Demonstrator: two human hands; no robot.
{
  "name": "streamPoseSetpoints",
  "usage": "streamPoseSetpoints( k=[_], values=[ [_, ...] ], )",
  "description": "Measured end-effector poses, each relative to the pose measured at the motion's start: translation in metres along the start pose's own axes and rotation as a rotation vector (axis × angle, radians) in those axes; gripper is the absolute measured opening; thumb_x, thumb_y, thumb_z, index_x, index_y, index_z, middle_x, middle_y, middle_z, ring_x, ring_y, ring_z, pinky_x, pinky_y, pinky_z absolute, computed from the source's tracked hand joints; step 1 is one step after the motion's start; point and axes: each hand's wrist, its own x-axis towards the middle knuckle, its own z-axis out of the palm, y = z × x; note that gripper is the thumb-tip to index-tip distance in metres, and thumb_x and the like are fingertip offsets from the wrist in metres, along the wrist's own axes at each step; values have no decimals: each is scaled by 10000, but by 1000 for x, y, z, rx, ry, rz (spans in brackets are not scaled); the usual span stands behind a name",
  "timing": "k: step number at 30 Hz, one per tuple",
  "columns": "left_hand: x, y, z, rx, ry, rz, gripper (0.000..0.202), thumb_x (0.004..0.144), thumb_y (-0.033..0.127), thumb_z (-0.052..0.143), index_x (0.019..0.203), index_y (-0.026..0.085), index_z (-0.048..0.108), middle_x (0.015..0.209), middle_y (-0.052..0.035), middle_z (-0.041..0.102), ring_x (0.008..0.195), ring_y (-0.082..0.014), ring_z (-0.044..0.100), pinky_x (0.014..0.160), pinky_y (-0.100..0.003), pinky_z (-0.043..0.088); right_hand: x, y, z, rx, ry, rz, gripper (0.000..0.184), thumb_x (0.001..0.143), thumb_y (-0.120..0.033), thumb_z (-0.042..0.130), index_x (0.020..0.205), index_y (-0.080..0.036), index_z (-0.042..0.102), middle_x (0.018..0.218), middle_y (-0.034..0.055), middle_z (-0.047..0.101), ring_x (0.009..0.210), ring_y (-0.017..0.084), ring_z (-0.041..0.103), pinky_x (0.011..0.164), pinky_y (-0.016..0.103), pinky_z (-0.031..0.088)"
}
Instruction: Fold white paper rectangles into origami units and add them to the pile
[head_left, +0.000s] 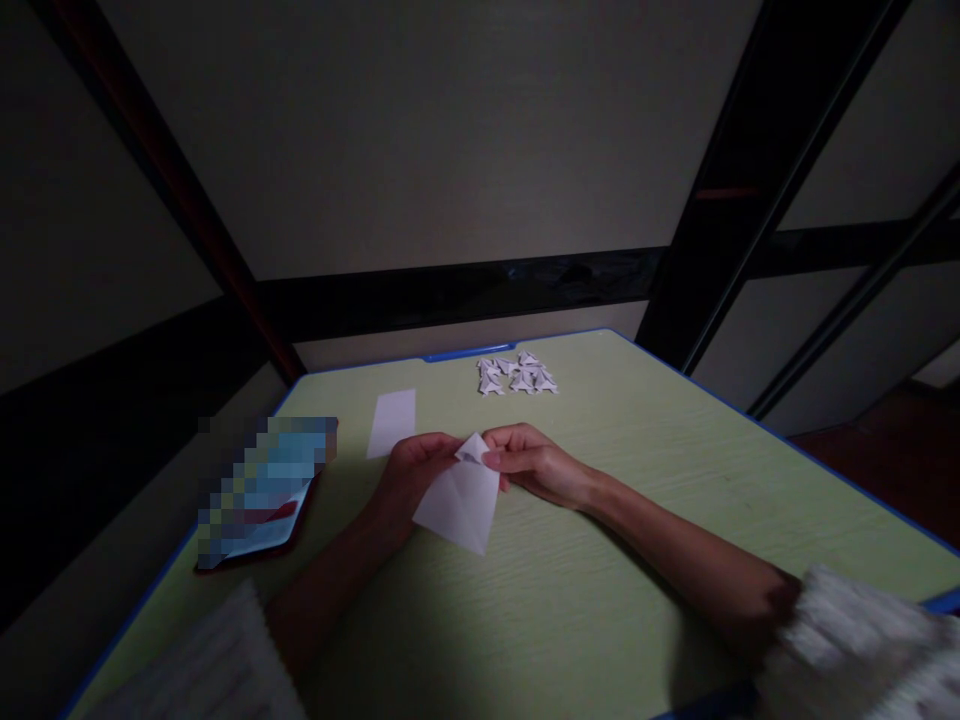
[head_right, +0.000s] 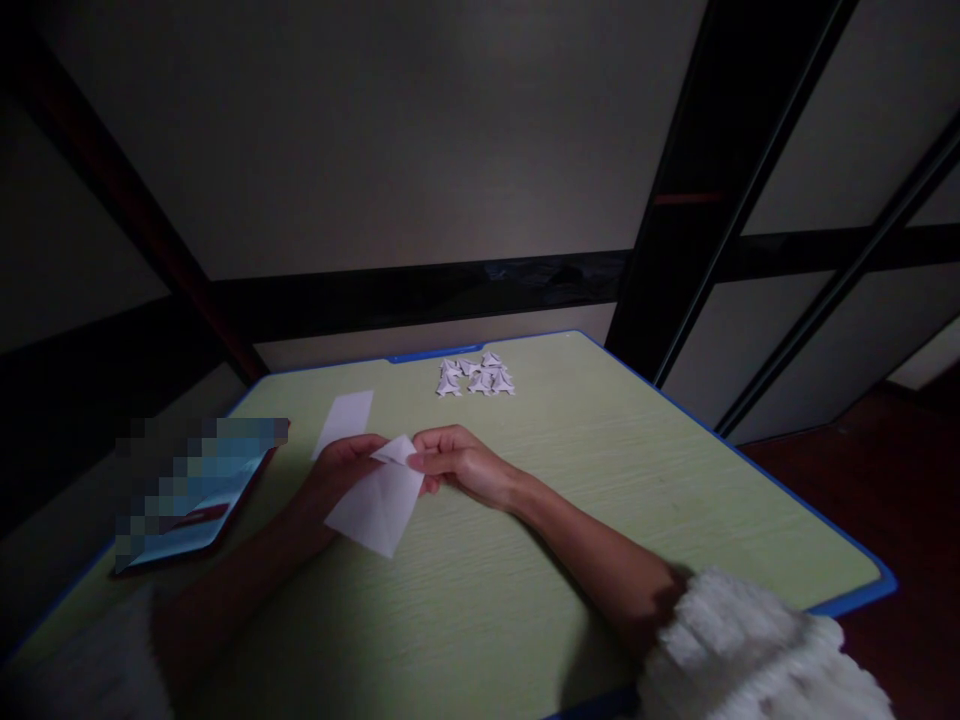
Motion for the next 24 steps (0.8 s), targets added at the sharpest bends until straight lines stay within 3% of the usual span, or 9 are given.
streamPoseSetpoints(
  k=[8, 16, 24],
  values=[
    [2, 0, -1, -21, 75, 57, 269, 484, 352, 652, 580, 117, 566, 421, 16, 550, 346, -79, 443, 369, -195, 299, 1, 0, -4, -30, 50, -88, 221, 646, -301, 592, 552, -111, 527, 481, -17, 538, 429, 45, 417, 463, 198, 263],
    [3, -2, -2, -8, 96, 76, 263, 538, 373, 636, 586, 122, 574, 436, 23, 560, 353, -71, 442, 379, -193, 310, 2, -2, 0, -236, 172, -87, 290, 632, -373, 603, 541, -117, 504, 454, -36, 490, 400, 36, 390, 423, 190, 256],
    [4, -3, -4, -26, 87, 71, 269, 535, 374, 642, 598, 121, 574, 433, 28, 554, 351, -66, 436, 370, -185, 304, 1, -3, 0, -197, 190, -100, 217, 608, -290, 634, 559, -112, 519, 454, -33, 506, 402, 34, 402, 428, 185, 271]
  ],
)
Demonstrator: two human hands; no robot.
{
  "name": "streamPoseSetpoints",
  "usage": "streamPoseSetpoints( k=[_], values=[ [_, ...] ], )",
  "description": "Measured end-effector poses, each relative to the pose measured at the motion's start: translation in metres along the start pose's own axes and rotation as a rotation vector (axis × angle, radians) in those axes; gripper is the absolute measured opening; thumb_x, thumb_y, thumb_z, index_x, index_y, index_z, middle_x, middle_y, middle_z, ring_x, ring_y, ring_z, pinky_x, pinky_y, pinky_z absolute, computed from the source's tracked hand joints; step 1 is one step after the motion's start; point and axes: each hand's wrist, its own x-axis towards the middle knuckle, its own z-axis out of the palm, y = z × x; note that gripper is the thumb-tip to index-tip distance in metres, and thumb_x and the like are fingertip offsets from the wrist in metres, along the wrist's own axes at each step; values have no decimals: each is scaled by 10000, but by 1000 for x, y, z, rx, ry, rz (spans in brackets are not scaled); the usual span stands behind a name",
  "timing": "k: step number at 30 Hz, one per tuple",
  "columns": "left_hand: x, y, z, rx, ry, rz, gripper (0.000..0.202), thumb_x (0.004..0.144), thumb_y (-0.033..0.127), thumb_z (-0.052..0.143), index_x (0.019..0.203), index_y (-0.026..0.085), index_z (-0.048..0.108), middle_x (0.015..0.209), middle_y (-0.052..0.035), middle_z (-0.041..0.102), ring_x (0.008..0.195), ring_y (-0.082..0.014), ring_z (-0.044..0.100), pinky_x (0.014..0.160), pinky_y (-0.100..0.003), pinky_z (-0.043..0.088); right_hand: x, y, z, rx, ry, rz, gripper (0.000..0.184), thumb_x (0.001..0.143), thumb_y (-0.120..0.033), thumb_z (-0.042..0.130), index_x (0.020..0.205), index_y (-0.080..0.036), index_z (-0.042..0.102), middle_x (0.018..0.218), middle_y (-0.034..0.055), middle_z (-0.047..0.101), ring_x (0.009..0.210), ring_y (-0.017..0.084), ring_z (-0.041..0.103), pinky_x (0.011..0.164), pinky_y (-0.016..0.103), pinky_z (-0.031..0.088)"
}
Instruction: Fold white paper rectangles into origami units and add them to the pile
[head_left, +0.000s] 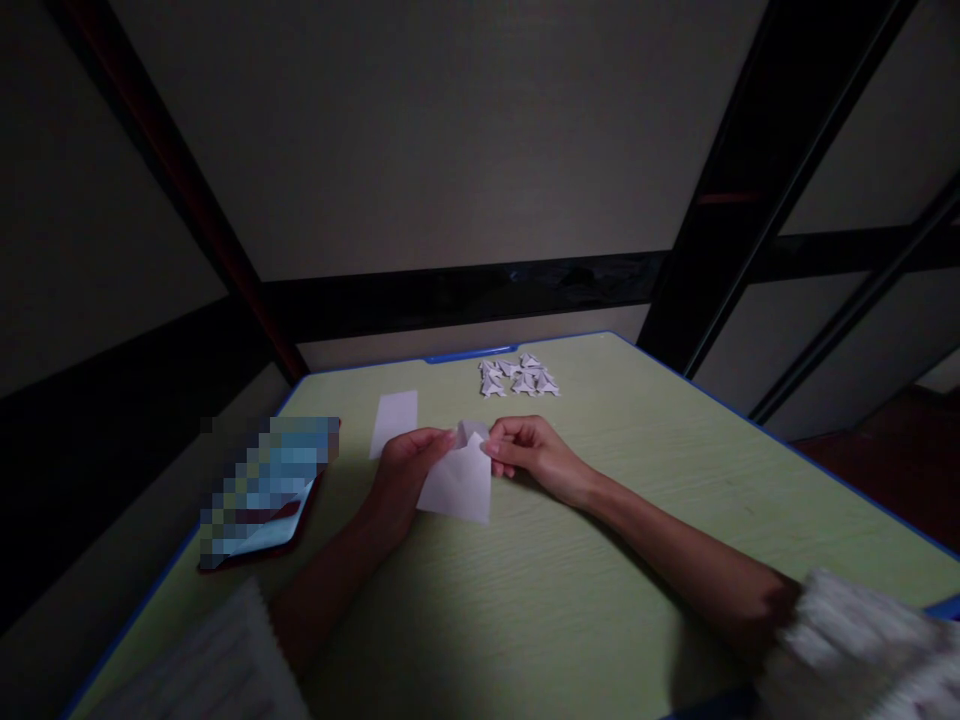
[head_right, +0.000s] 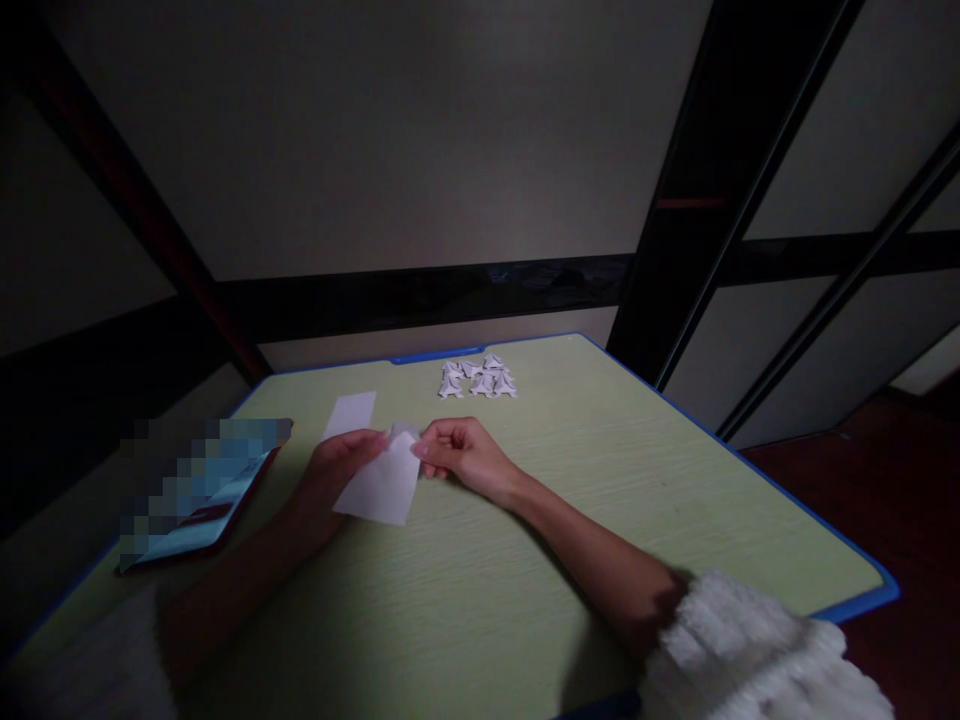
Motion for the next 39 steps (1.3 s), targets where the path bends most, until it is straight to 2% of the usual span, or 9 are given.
streamPoseSetpoints(
  k=[6, 11, 15, 24, 31, 39],
  values=[
    [-3, 3, 2, 25, -63, -49, 301, 501, 394, 653, 581, 116, 567, 424, 15, 556, 352, -76, 448, 365, -187, 304, -1, 1, -3, 221, -126, 94, 95, 593, -185, 549, 575, -92, 542, 479, 8, 561, 408, 51, 460, 448, 186, 311],
    [-6, 6, 3, 57, -84, -73, 311, 476, 402, 663, 556, 119, 558, 399, 22, 539, 342, -69, 432, 358, -181, 285, 0, 0, -5, 334, -164, 150, 140, 602, -229, 497, 578, -96, 535, 476, 25, 557, 426, 87, 504, 446, 201, 350],
    [-5, 5, 4, 91, -145, -84, 322, 461, 418, 659, 530, 124, 550, 396, 25, 533, 336, -70, 428, 357, -184, 277, 0, 1, -4, 277, -116, 165, 214, 657, -288, 530, 551, -102, 525, 440, -10, 503, 384, 58, 457, 420, 185, 338],
    [-6, 5, 4, 133, -199, -83, 240, 439, 329, 665, 520, 134, 552, 392, 41, 518, 338, -68, 415, 355, -181, 253, 0, 1, -3, 140, -163, 155, 200, 615, -246, 596, 510, -109, 494, 407, -45, 462, 376, 31, 397, 401, 170, 254],
    [-8, 7, 5, 158, -226, -66, 305, 475, 416, 647, 497, 131, 540, 382, 43, 492, 333, -56, 389, 349, -178, 244, -1, 1, -3, 83, -212, 124, 160, 621, -206, 585, 520, -104, 513, 409, -50, 470, 392, 32, 390, 424, 188, 235],
    [-8, 7, 5, 137, -209, -67, 285, 446, 386, 661, 507, 131, 552, 386, 34, 497, 330, -67, 398, 348, -184, 245, -1, 3, -3, 126, -190, 123, 236, 649, -312, 551, 523, -119, 505, 420, -34, 465, 403, 55, 404, 426, 202, 247]
  ],
)
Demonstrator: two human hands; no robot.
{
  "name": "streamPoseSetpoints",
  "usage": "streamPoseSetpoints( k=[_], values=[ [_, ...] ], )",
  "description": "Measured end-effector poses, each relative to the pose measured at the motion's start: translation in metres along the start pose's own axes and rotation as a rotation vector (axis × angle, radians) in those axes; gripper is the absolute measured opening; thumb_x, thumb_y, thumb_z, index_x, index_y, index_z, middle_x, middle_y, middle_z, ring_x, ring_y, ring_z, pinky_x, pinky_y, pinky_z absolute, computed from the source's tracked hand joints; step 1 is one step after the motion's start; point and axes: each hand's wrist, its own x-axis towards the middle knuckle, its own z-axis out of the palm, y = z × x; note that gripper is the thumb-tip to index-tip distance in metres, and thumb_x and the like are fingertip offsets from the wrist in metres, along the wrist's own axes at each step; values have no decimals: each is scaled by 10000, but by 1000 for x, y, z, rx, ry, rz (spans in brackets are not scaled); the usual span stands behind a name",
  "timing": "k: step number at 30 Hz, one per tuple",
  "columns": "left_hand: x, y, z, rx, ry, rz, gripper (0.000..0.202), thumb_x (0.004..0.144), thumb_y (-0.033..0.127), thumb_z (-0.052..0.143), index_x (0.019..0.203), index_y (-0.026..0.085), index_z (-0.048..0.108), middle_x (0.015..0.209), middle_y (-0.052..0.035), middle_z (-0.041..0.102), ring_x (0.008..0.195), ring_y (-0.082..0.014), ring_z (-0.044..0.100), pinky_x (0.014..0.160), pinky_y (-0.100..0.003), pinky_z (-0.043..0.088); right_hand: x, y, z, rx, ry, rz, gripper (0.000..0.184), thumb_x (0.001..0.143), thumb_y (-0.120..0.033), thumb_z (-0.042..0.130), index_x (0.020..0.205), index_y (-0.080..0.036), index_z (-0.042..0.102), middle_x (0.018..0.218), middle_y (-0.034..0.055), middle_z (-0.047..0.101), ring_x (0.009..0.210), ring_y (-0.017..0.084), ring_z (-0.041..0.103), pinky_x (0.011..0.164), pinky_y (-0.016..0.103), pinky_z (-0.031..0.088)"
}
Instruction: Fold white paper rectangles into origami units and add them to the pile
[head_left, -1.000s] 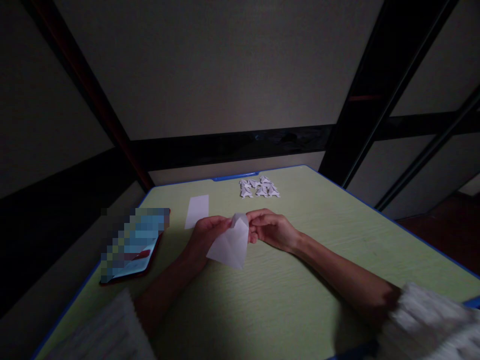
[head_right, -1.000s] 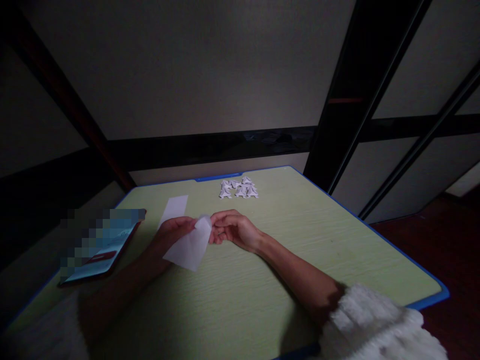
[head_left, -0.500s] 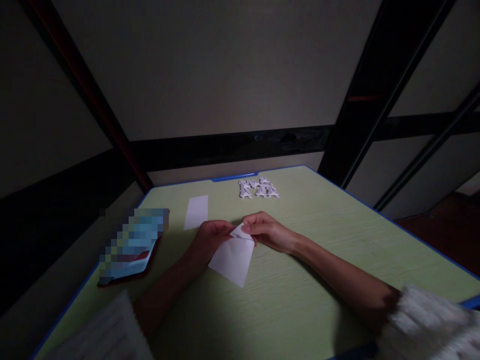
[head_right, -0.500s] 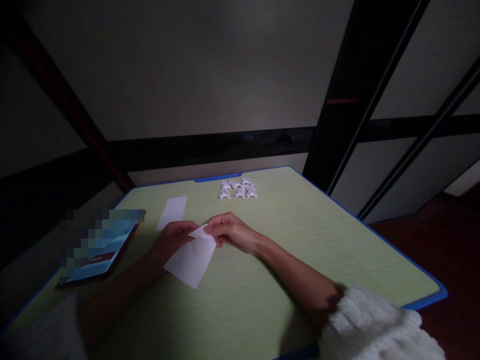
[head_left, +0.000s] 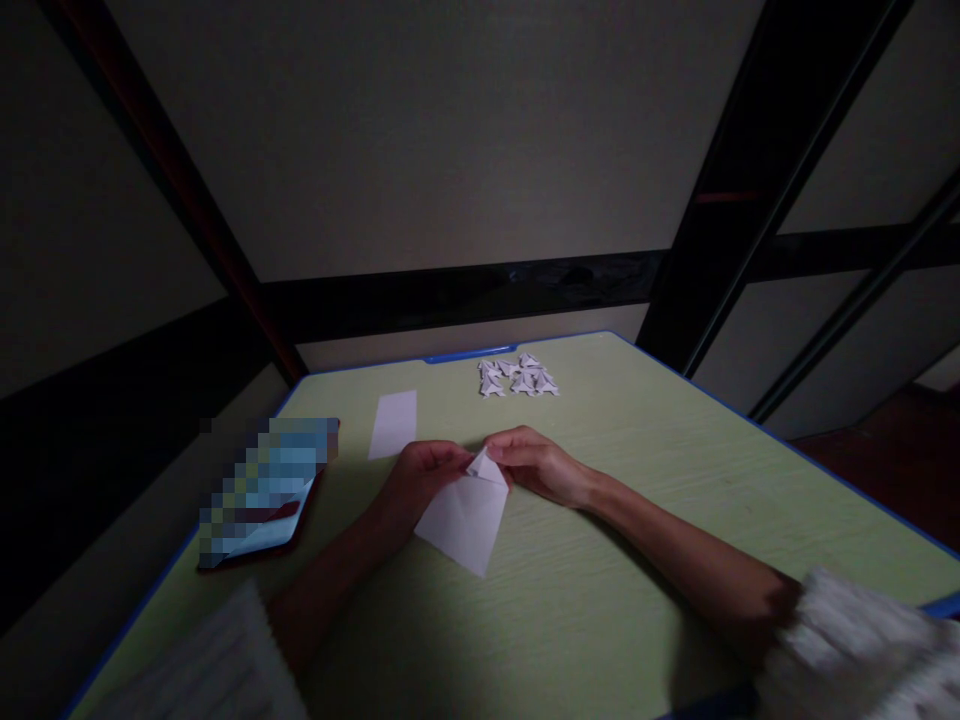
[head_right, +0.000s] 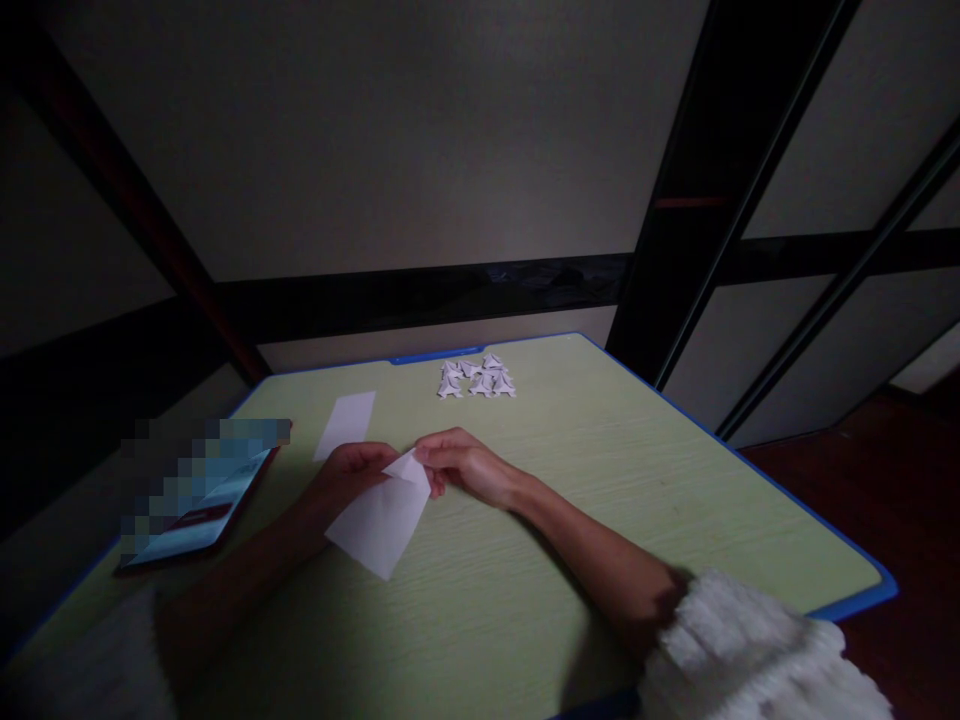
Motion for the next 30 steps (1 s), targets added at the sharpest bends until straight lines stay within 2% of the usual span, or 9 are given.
streamPoseSetpoints(
  k=[9, 14, 17, 20, 23, 26, 30],
  values=[
    [1, -3, -1, 48, -36, 22, 302, 491, 410, 645, 501, 122, 554, 402, 25, 505, 341, -61, 395, 355, -181, 244, 1, 1, -1, -28, -24, -13, 214, 643, -244, 520, 475, -117, 486, 397, -27, 460, 386, 55, 407, 422, 201, 258],
    [4, -5, -4, 80, 45, 52, 252, 519, 368, 630, 516, 127, 555, 398, 37, 503, 352, -63, 398, 361, -180, 264, 4, 3, 0, -19, 60, -11, 187, 628, -220, 526, 481, -119, 469, 393, -41, 438, 374, 46, 399, 405, 187, 267],
    [6, -6, -4, 109, 122, 97, 239, 534, 359, 613, 510, 128, 555, 405, 33, 511, 362, -68, 400, 366, -183, 270, 4, 2, 1, -16, 116, -22, 248, 670, -300, 501, 496, -130, 451, 398, -45, 423, 363, 50, 396, 383, 186, 277],
    [5, -6, -3, 160, 199, 152, 226, 541, 346, 606, 512, 125, 567, 437, 24, 531, 393, -74, 410, 379, -184, 277, 1, -1, 4, -162, 146, -25, 266, 690, -357, 502, 553, -133, 462, 416, -50, 426, 367, 48, 388, 366, 177, 271],
    [4, -5, -2, 196, 235, 189, 216, 536, 338, 612, 512, 126, 574, 446, 26, 527, 416, -76, 408, 385, -183, 276, -1, -4, 7, -323, 178, -18, 190, 658, -291, 553, 595, -136, 463, 423, -67, 415, 361, 35, 357, 354, 163, 244],
    [4, -4, -2, 157, 233, 205, 224, 555, 347, 597, 519, 128, 568, 448, 30, 516, 416, -73, 402, 390, -182, 277, 0, -3, 6, -312, 192, -32, 166, 644, -268, 555, 604, -137, 461, 437, -69, 418, 369, 35, 360, 365, 167, 258],
    [5, -6, -3, 39, 185, 175, 222, 572, 347, 587, 586, 127, 567, 469, 28, 519, 419, -80, 422, 407, -191, 301, 3, 0, 3, -249, 200, -81, 223, 649, -336, 553, 612, -133, 468, 456, -62, 424, 385, 38, 361, 384, 177, 246]
  ],
)
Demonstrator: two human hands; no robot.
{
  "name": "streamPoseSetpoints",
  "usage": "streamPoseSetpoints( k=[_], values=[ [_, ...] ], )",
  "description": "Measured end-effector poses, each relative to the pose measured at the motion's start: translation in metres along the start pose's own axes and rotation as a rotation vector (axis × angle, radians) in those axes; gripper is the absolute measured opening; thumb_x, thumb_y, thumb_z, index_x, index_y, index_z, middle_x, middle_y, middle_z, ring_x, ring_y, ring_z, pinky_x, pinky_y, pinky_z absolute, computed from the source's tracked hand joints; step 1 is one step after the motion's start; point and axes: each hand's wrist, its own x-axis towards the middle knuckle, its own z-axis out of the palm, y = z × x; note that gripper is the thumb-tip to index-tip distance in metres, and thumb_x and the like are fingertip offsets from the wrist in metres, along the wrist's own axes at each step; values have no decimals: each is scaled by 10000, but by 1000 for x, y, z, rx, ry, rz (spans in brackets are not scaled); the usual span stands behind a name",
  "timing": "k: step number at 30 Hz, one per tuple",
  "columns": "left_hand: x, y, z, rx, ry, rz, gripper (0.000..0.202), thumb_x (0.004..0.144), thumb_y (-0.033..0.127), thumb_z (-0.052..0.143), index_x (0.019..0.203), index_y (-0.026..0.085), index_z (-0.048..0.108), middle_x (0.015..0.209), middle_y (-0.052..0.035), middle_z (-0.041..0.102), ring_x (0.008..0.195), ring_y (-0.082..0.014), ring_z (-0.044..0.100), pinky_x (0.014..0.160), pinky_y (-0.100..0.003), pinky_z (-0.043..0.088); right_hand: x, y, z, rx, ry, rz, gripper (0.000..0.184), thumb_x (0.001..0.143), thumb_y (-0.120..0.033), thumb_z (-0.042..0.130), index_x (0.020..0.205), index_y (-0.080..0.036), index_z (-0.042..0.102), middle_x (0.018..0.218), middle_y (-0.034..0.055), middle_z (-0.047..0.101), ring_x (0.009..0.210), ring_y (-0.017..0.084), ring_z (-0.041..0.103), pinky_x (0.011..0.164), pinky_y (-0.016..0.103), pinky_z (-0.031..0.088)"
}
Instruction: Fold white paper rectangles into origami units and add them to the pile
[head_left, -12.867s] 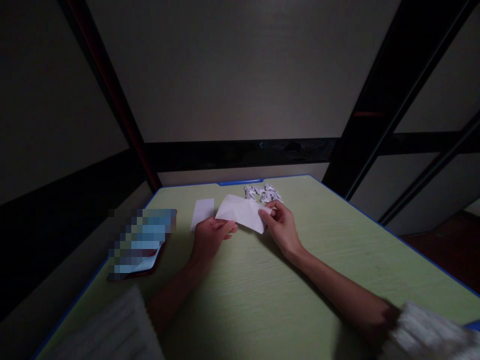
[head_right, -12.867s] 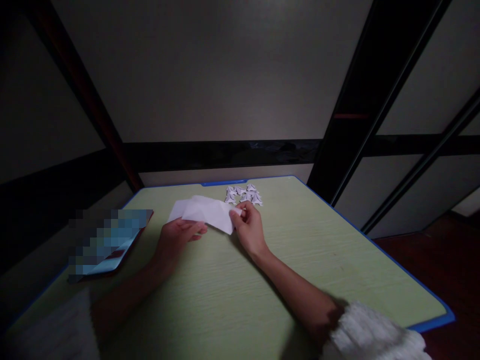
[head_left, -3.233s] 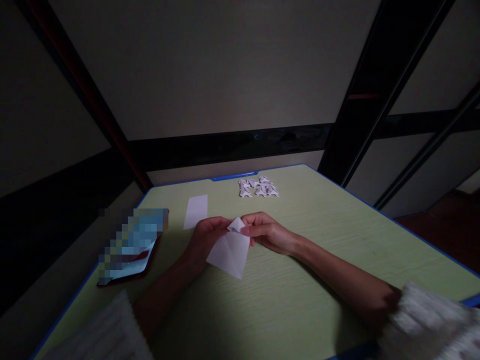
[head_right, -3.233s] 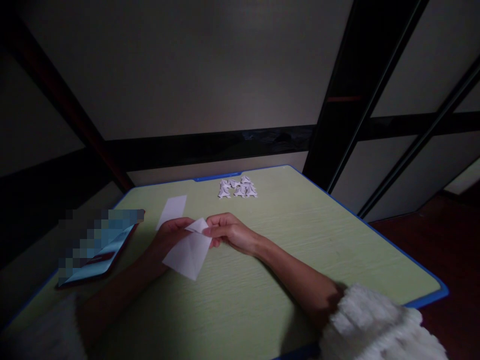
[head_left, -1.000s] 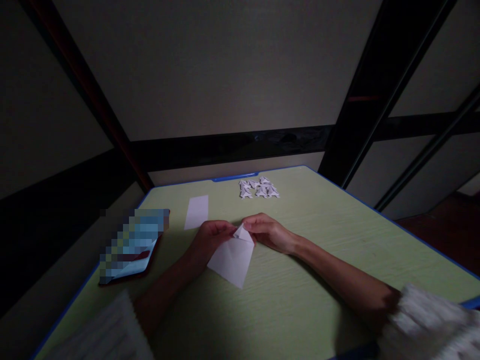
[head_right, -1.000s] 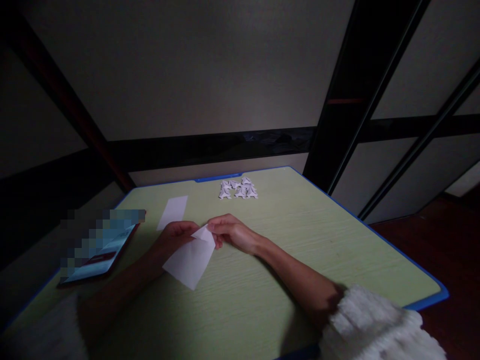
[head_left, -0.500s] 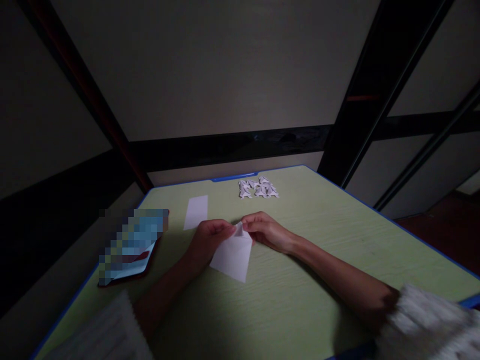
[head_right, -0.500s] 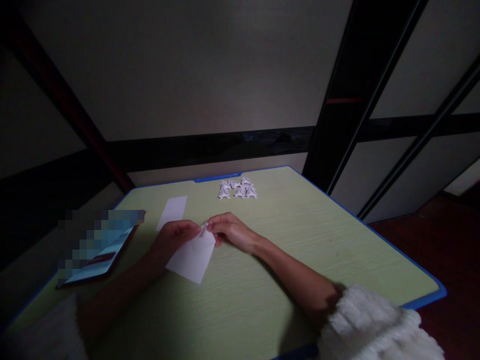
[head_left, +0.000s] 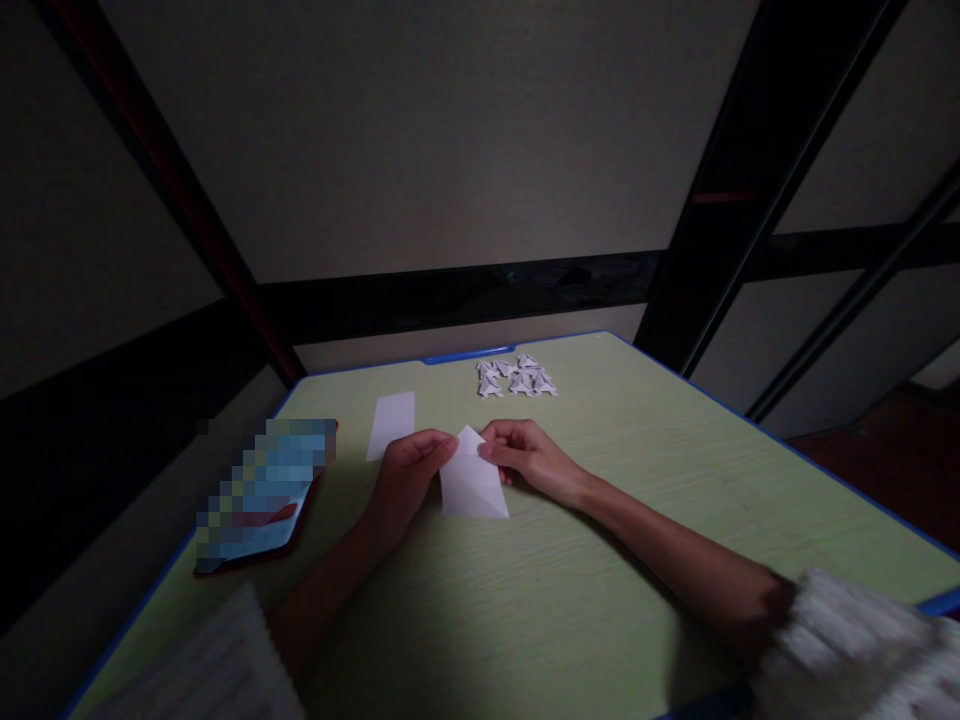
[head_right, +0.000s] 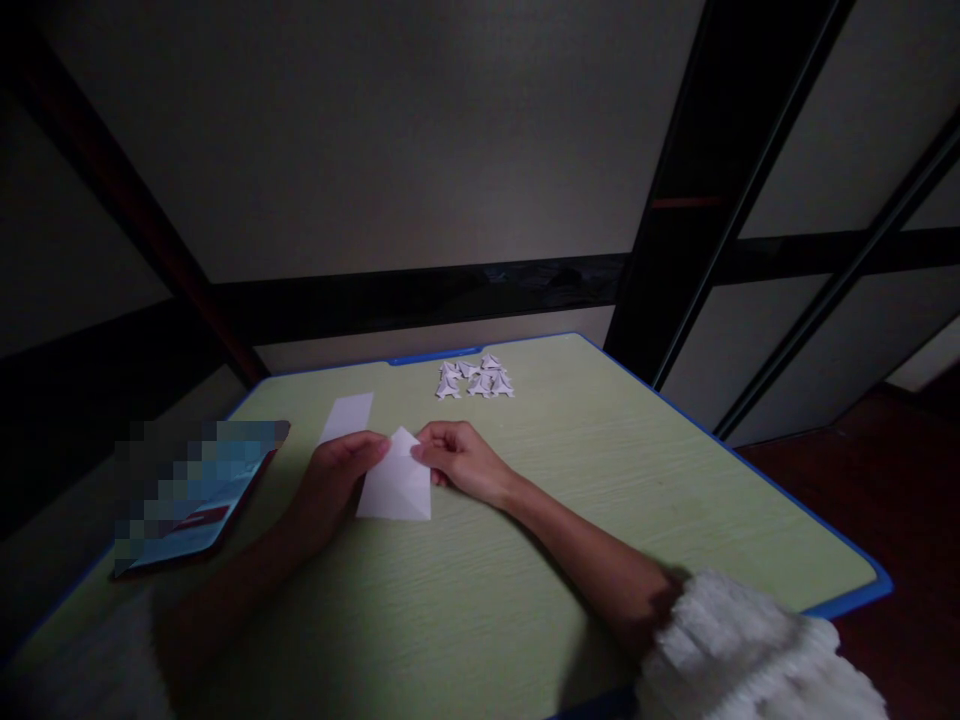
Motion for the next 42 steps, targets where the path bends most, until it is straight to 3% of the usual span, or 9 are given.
streamPoseSetpoints(
  k=[5, 12, 18, 24, 29, 35, 38, 42],
  values=[
    [0, 0, 2, 12, -82, -10, 217, 582, 339, 575, 557, 126, 541, 460, 34, 495, 426, -73, 409, 416, -184, 284, -1, 2, 1, -71, -14, -15, 281, 669, -393, 526, 585, -134, 457, 441, -68, 375, 391, 38, 304, 385, 183, 192],
    [0, -2, 4, 123, -188, 1, 255, 570, 370, 564, 493, 140, 486, 415, 58, 401, 407, -57, 327, 395, -178, 206, -6, 0, 2, -220, -108, -42, 285, 734, -332, 456, 528, -145, 396, 455, -66, 303, 425, 43, 266, 407, 187, 175],
    [-3, -2, 3, 271, -177, 133, 297, 637, 348, 494, 426, 151, 425, 405, 62, 309, 415, -61, 274, 396, -191, 187, -8, -2, 2, -291, -159, -72, 348, 732, -400, 461, 507, -153, 364, 467, -65, 276, 436, 46, 242, 410, 197, 171],
    [-6, 2, 6, 353, -15, 237, 263, 662, 297, 483, 446, 150, 455, 413, 57, 340, 421, -66, 303, 393, -188, 210, -5, -1, 3, -258, -43, -75, 362, 707, -442, 485, 512, -157, 376, 444, -67, 308, 420, 47, 265, 398, 190, 183],
    [-5, 3, 6, 299, 19, 151, 236, 649, 314, 508, 477, 154, 480, 383, 64, 370, 367, -62, 320, 355, -187, 212, -3, 0, 1, -236, 33, -94, 327, 664, -379, 558, 502, -151, 388, 448, -71, 317, 422, 41, 272, 399, 187, 184],
    [-2, 4, 2, 157, 180, 171, 190, 628, 286, 535, 515, 151, 464, 385, 72, 443, 368, -50, 360, 362, -163, 252, 1, -2, 0, -100, 40, 16, 268, 517, -273, 675, 545, -128, 451, 470, -65, 409, 422, 34, 341, 417, 181, 238],
    [-1, 2, 3, 134, 148, 174, 165, 634, 274, 524, 538, 150, 468, 356, 76, 456, 351, -49, 386, 364, -155, 273, 2, -3, 0, -38, 188, -25, 234, 524, -245, 659, 547, -127, 458, 484, -53, 444, 422, 35, 371, 416, 182, 258],
    [-3, -2, 6, 159, -52, 104, 155, 628, 242, 518, 519, 149, 461, 379, 43, 530, 329, -54, 428, 357, -159, 304, 2, -4, -1, 45, 395, -58, 236, 505, -230, 665, 579, -134, 462, 494, -46, 478, 416, 47, 402, 398, 186, 286]
  ],
)
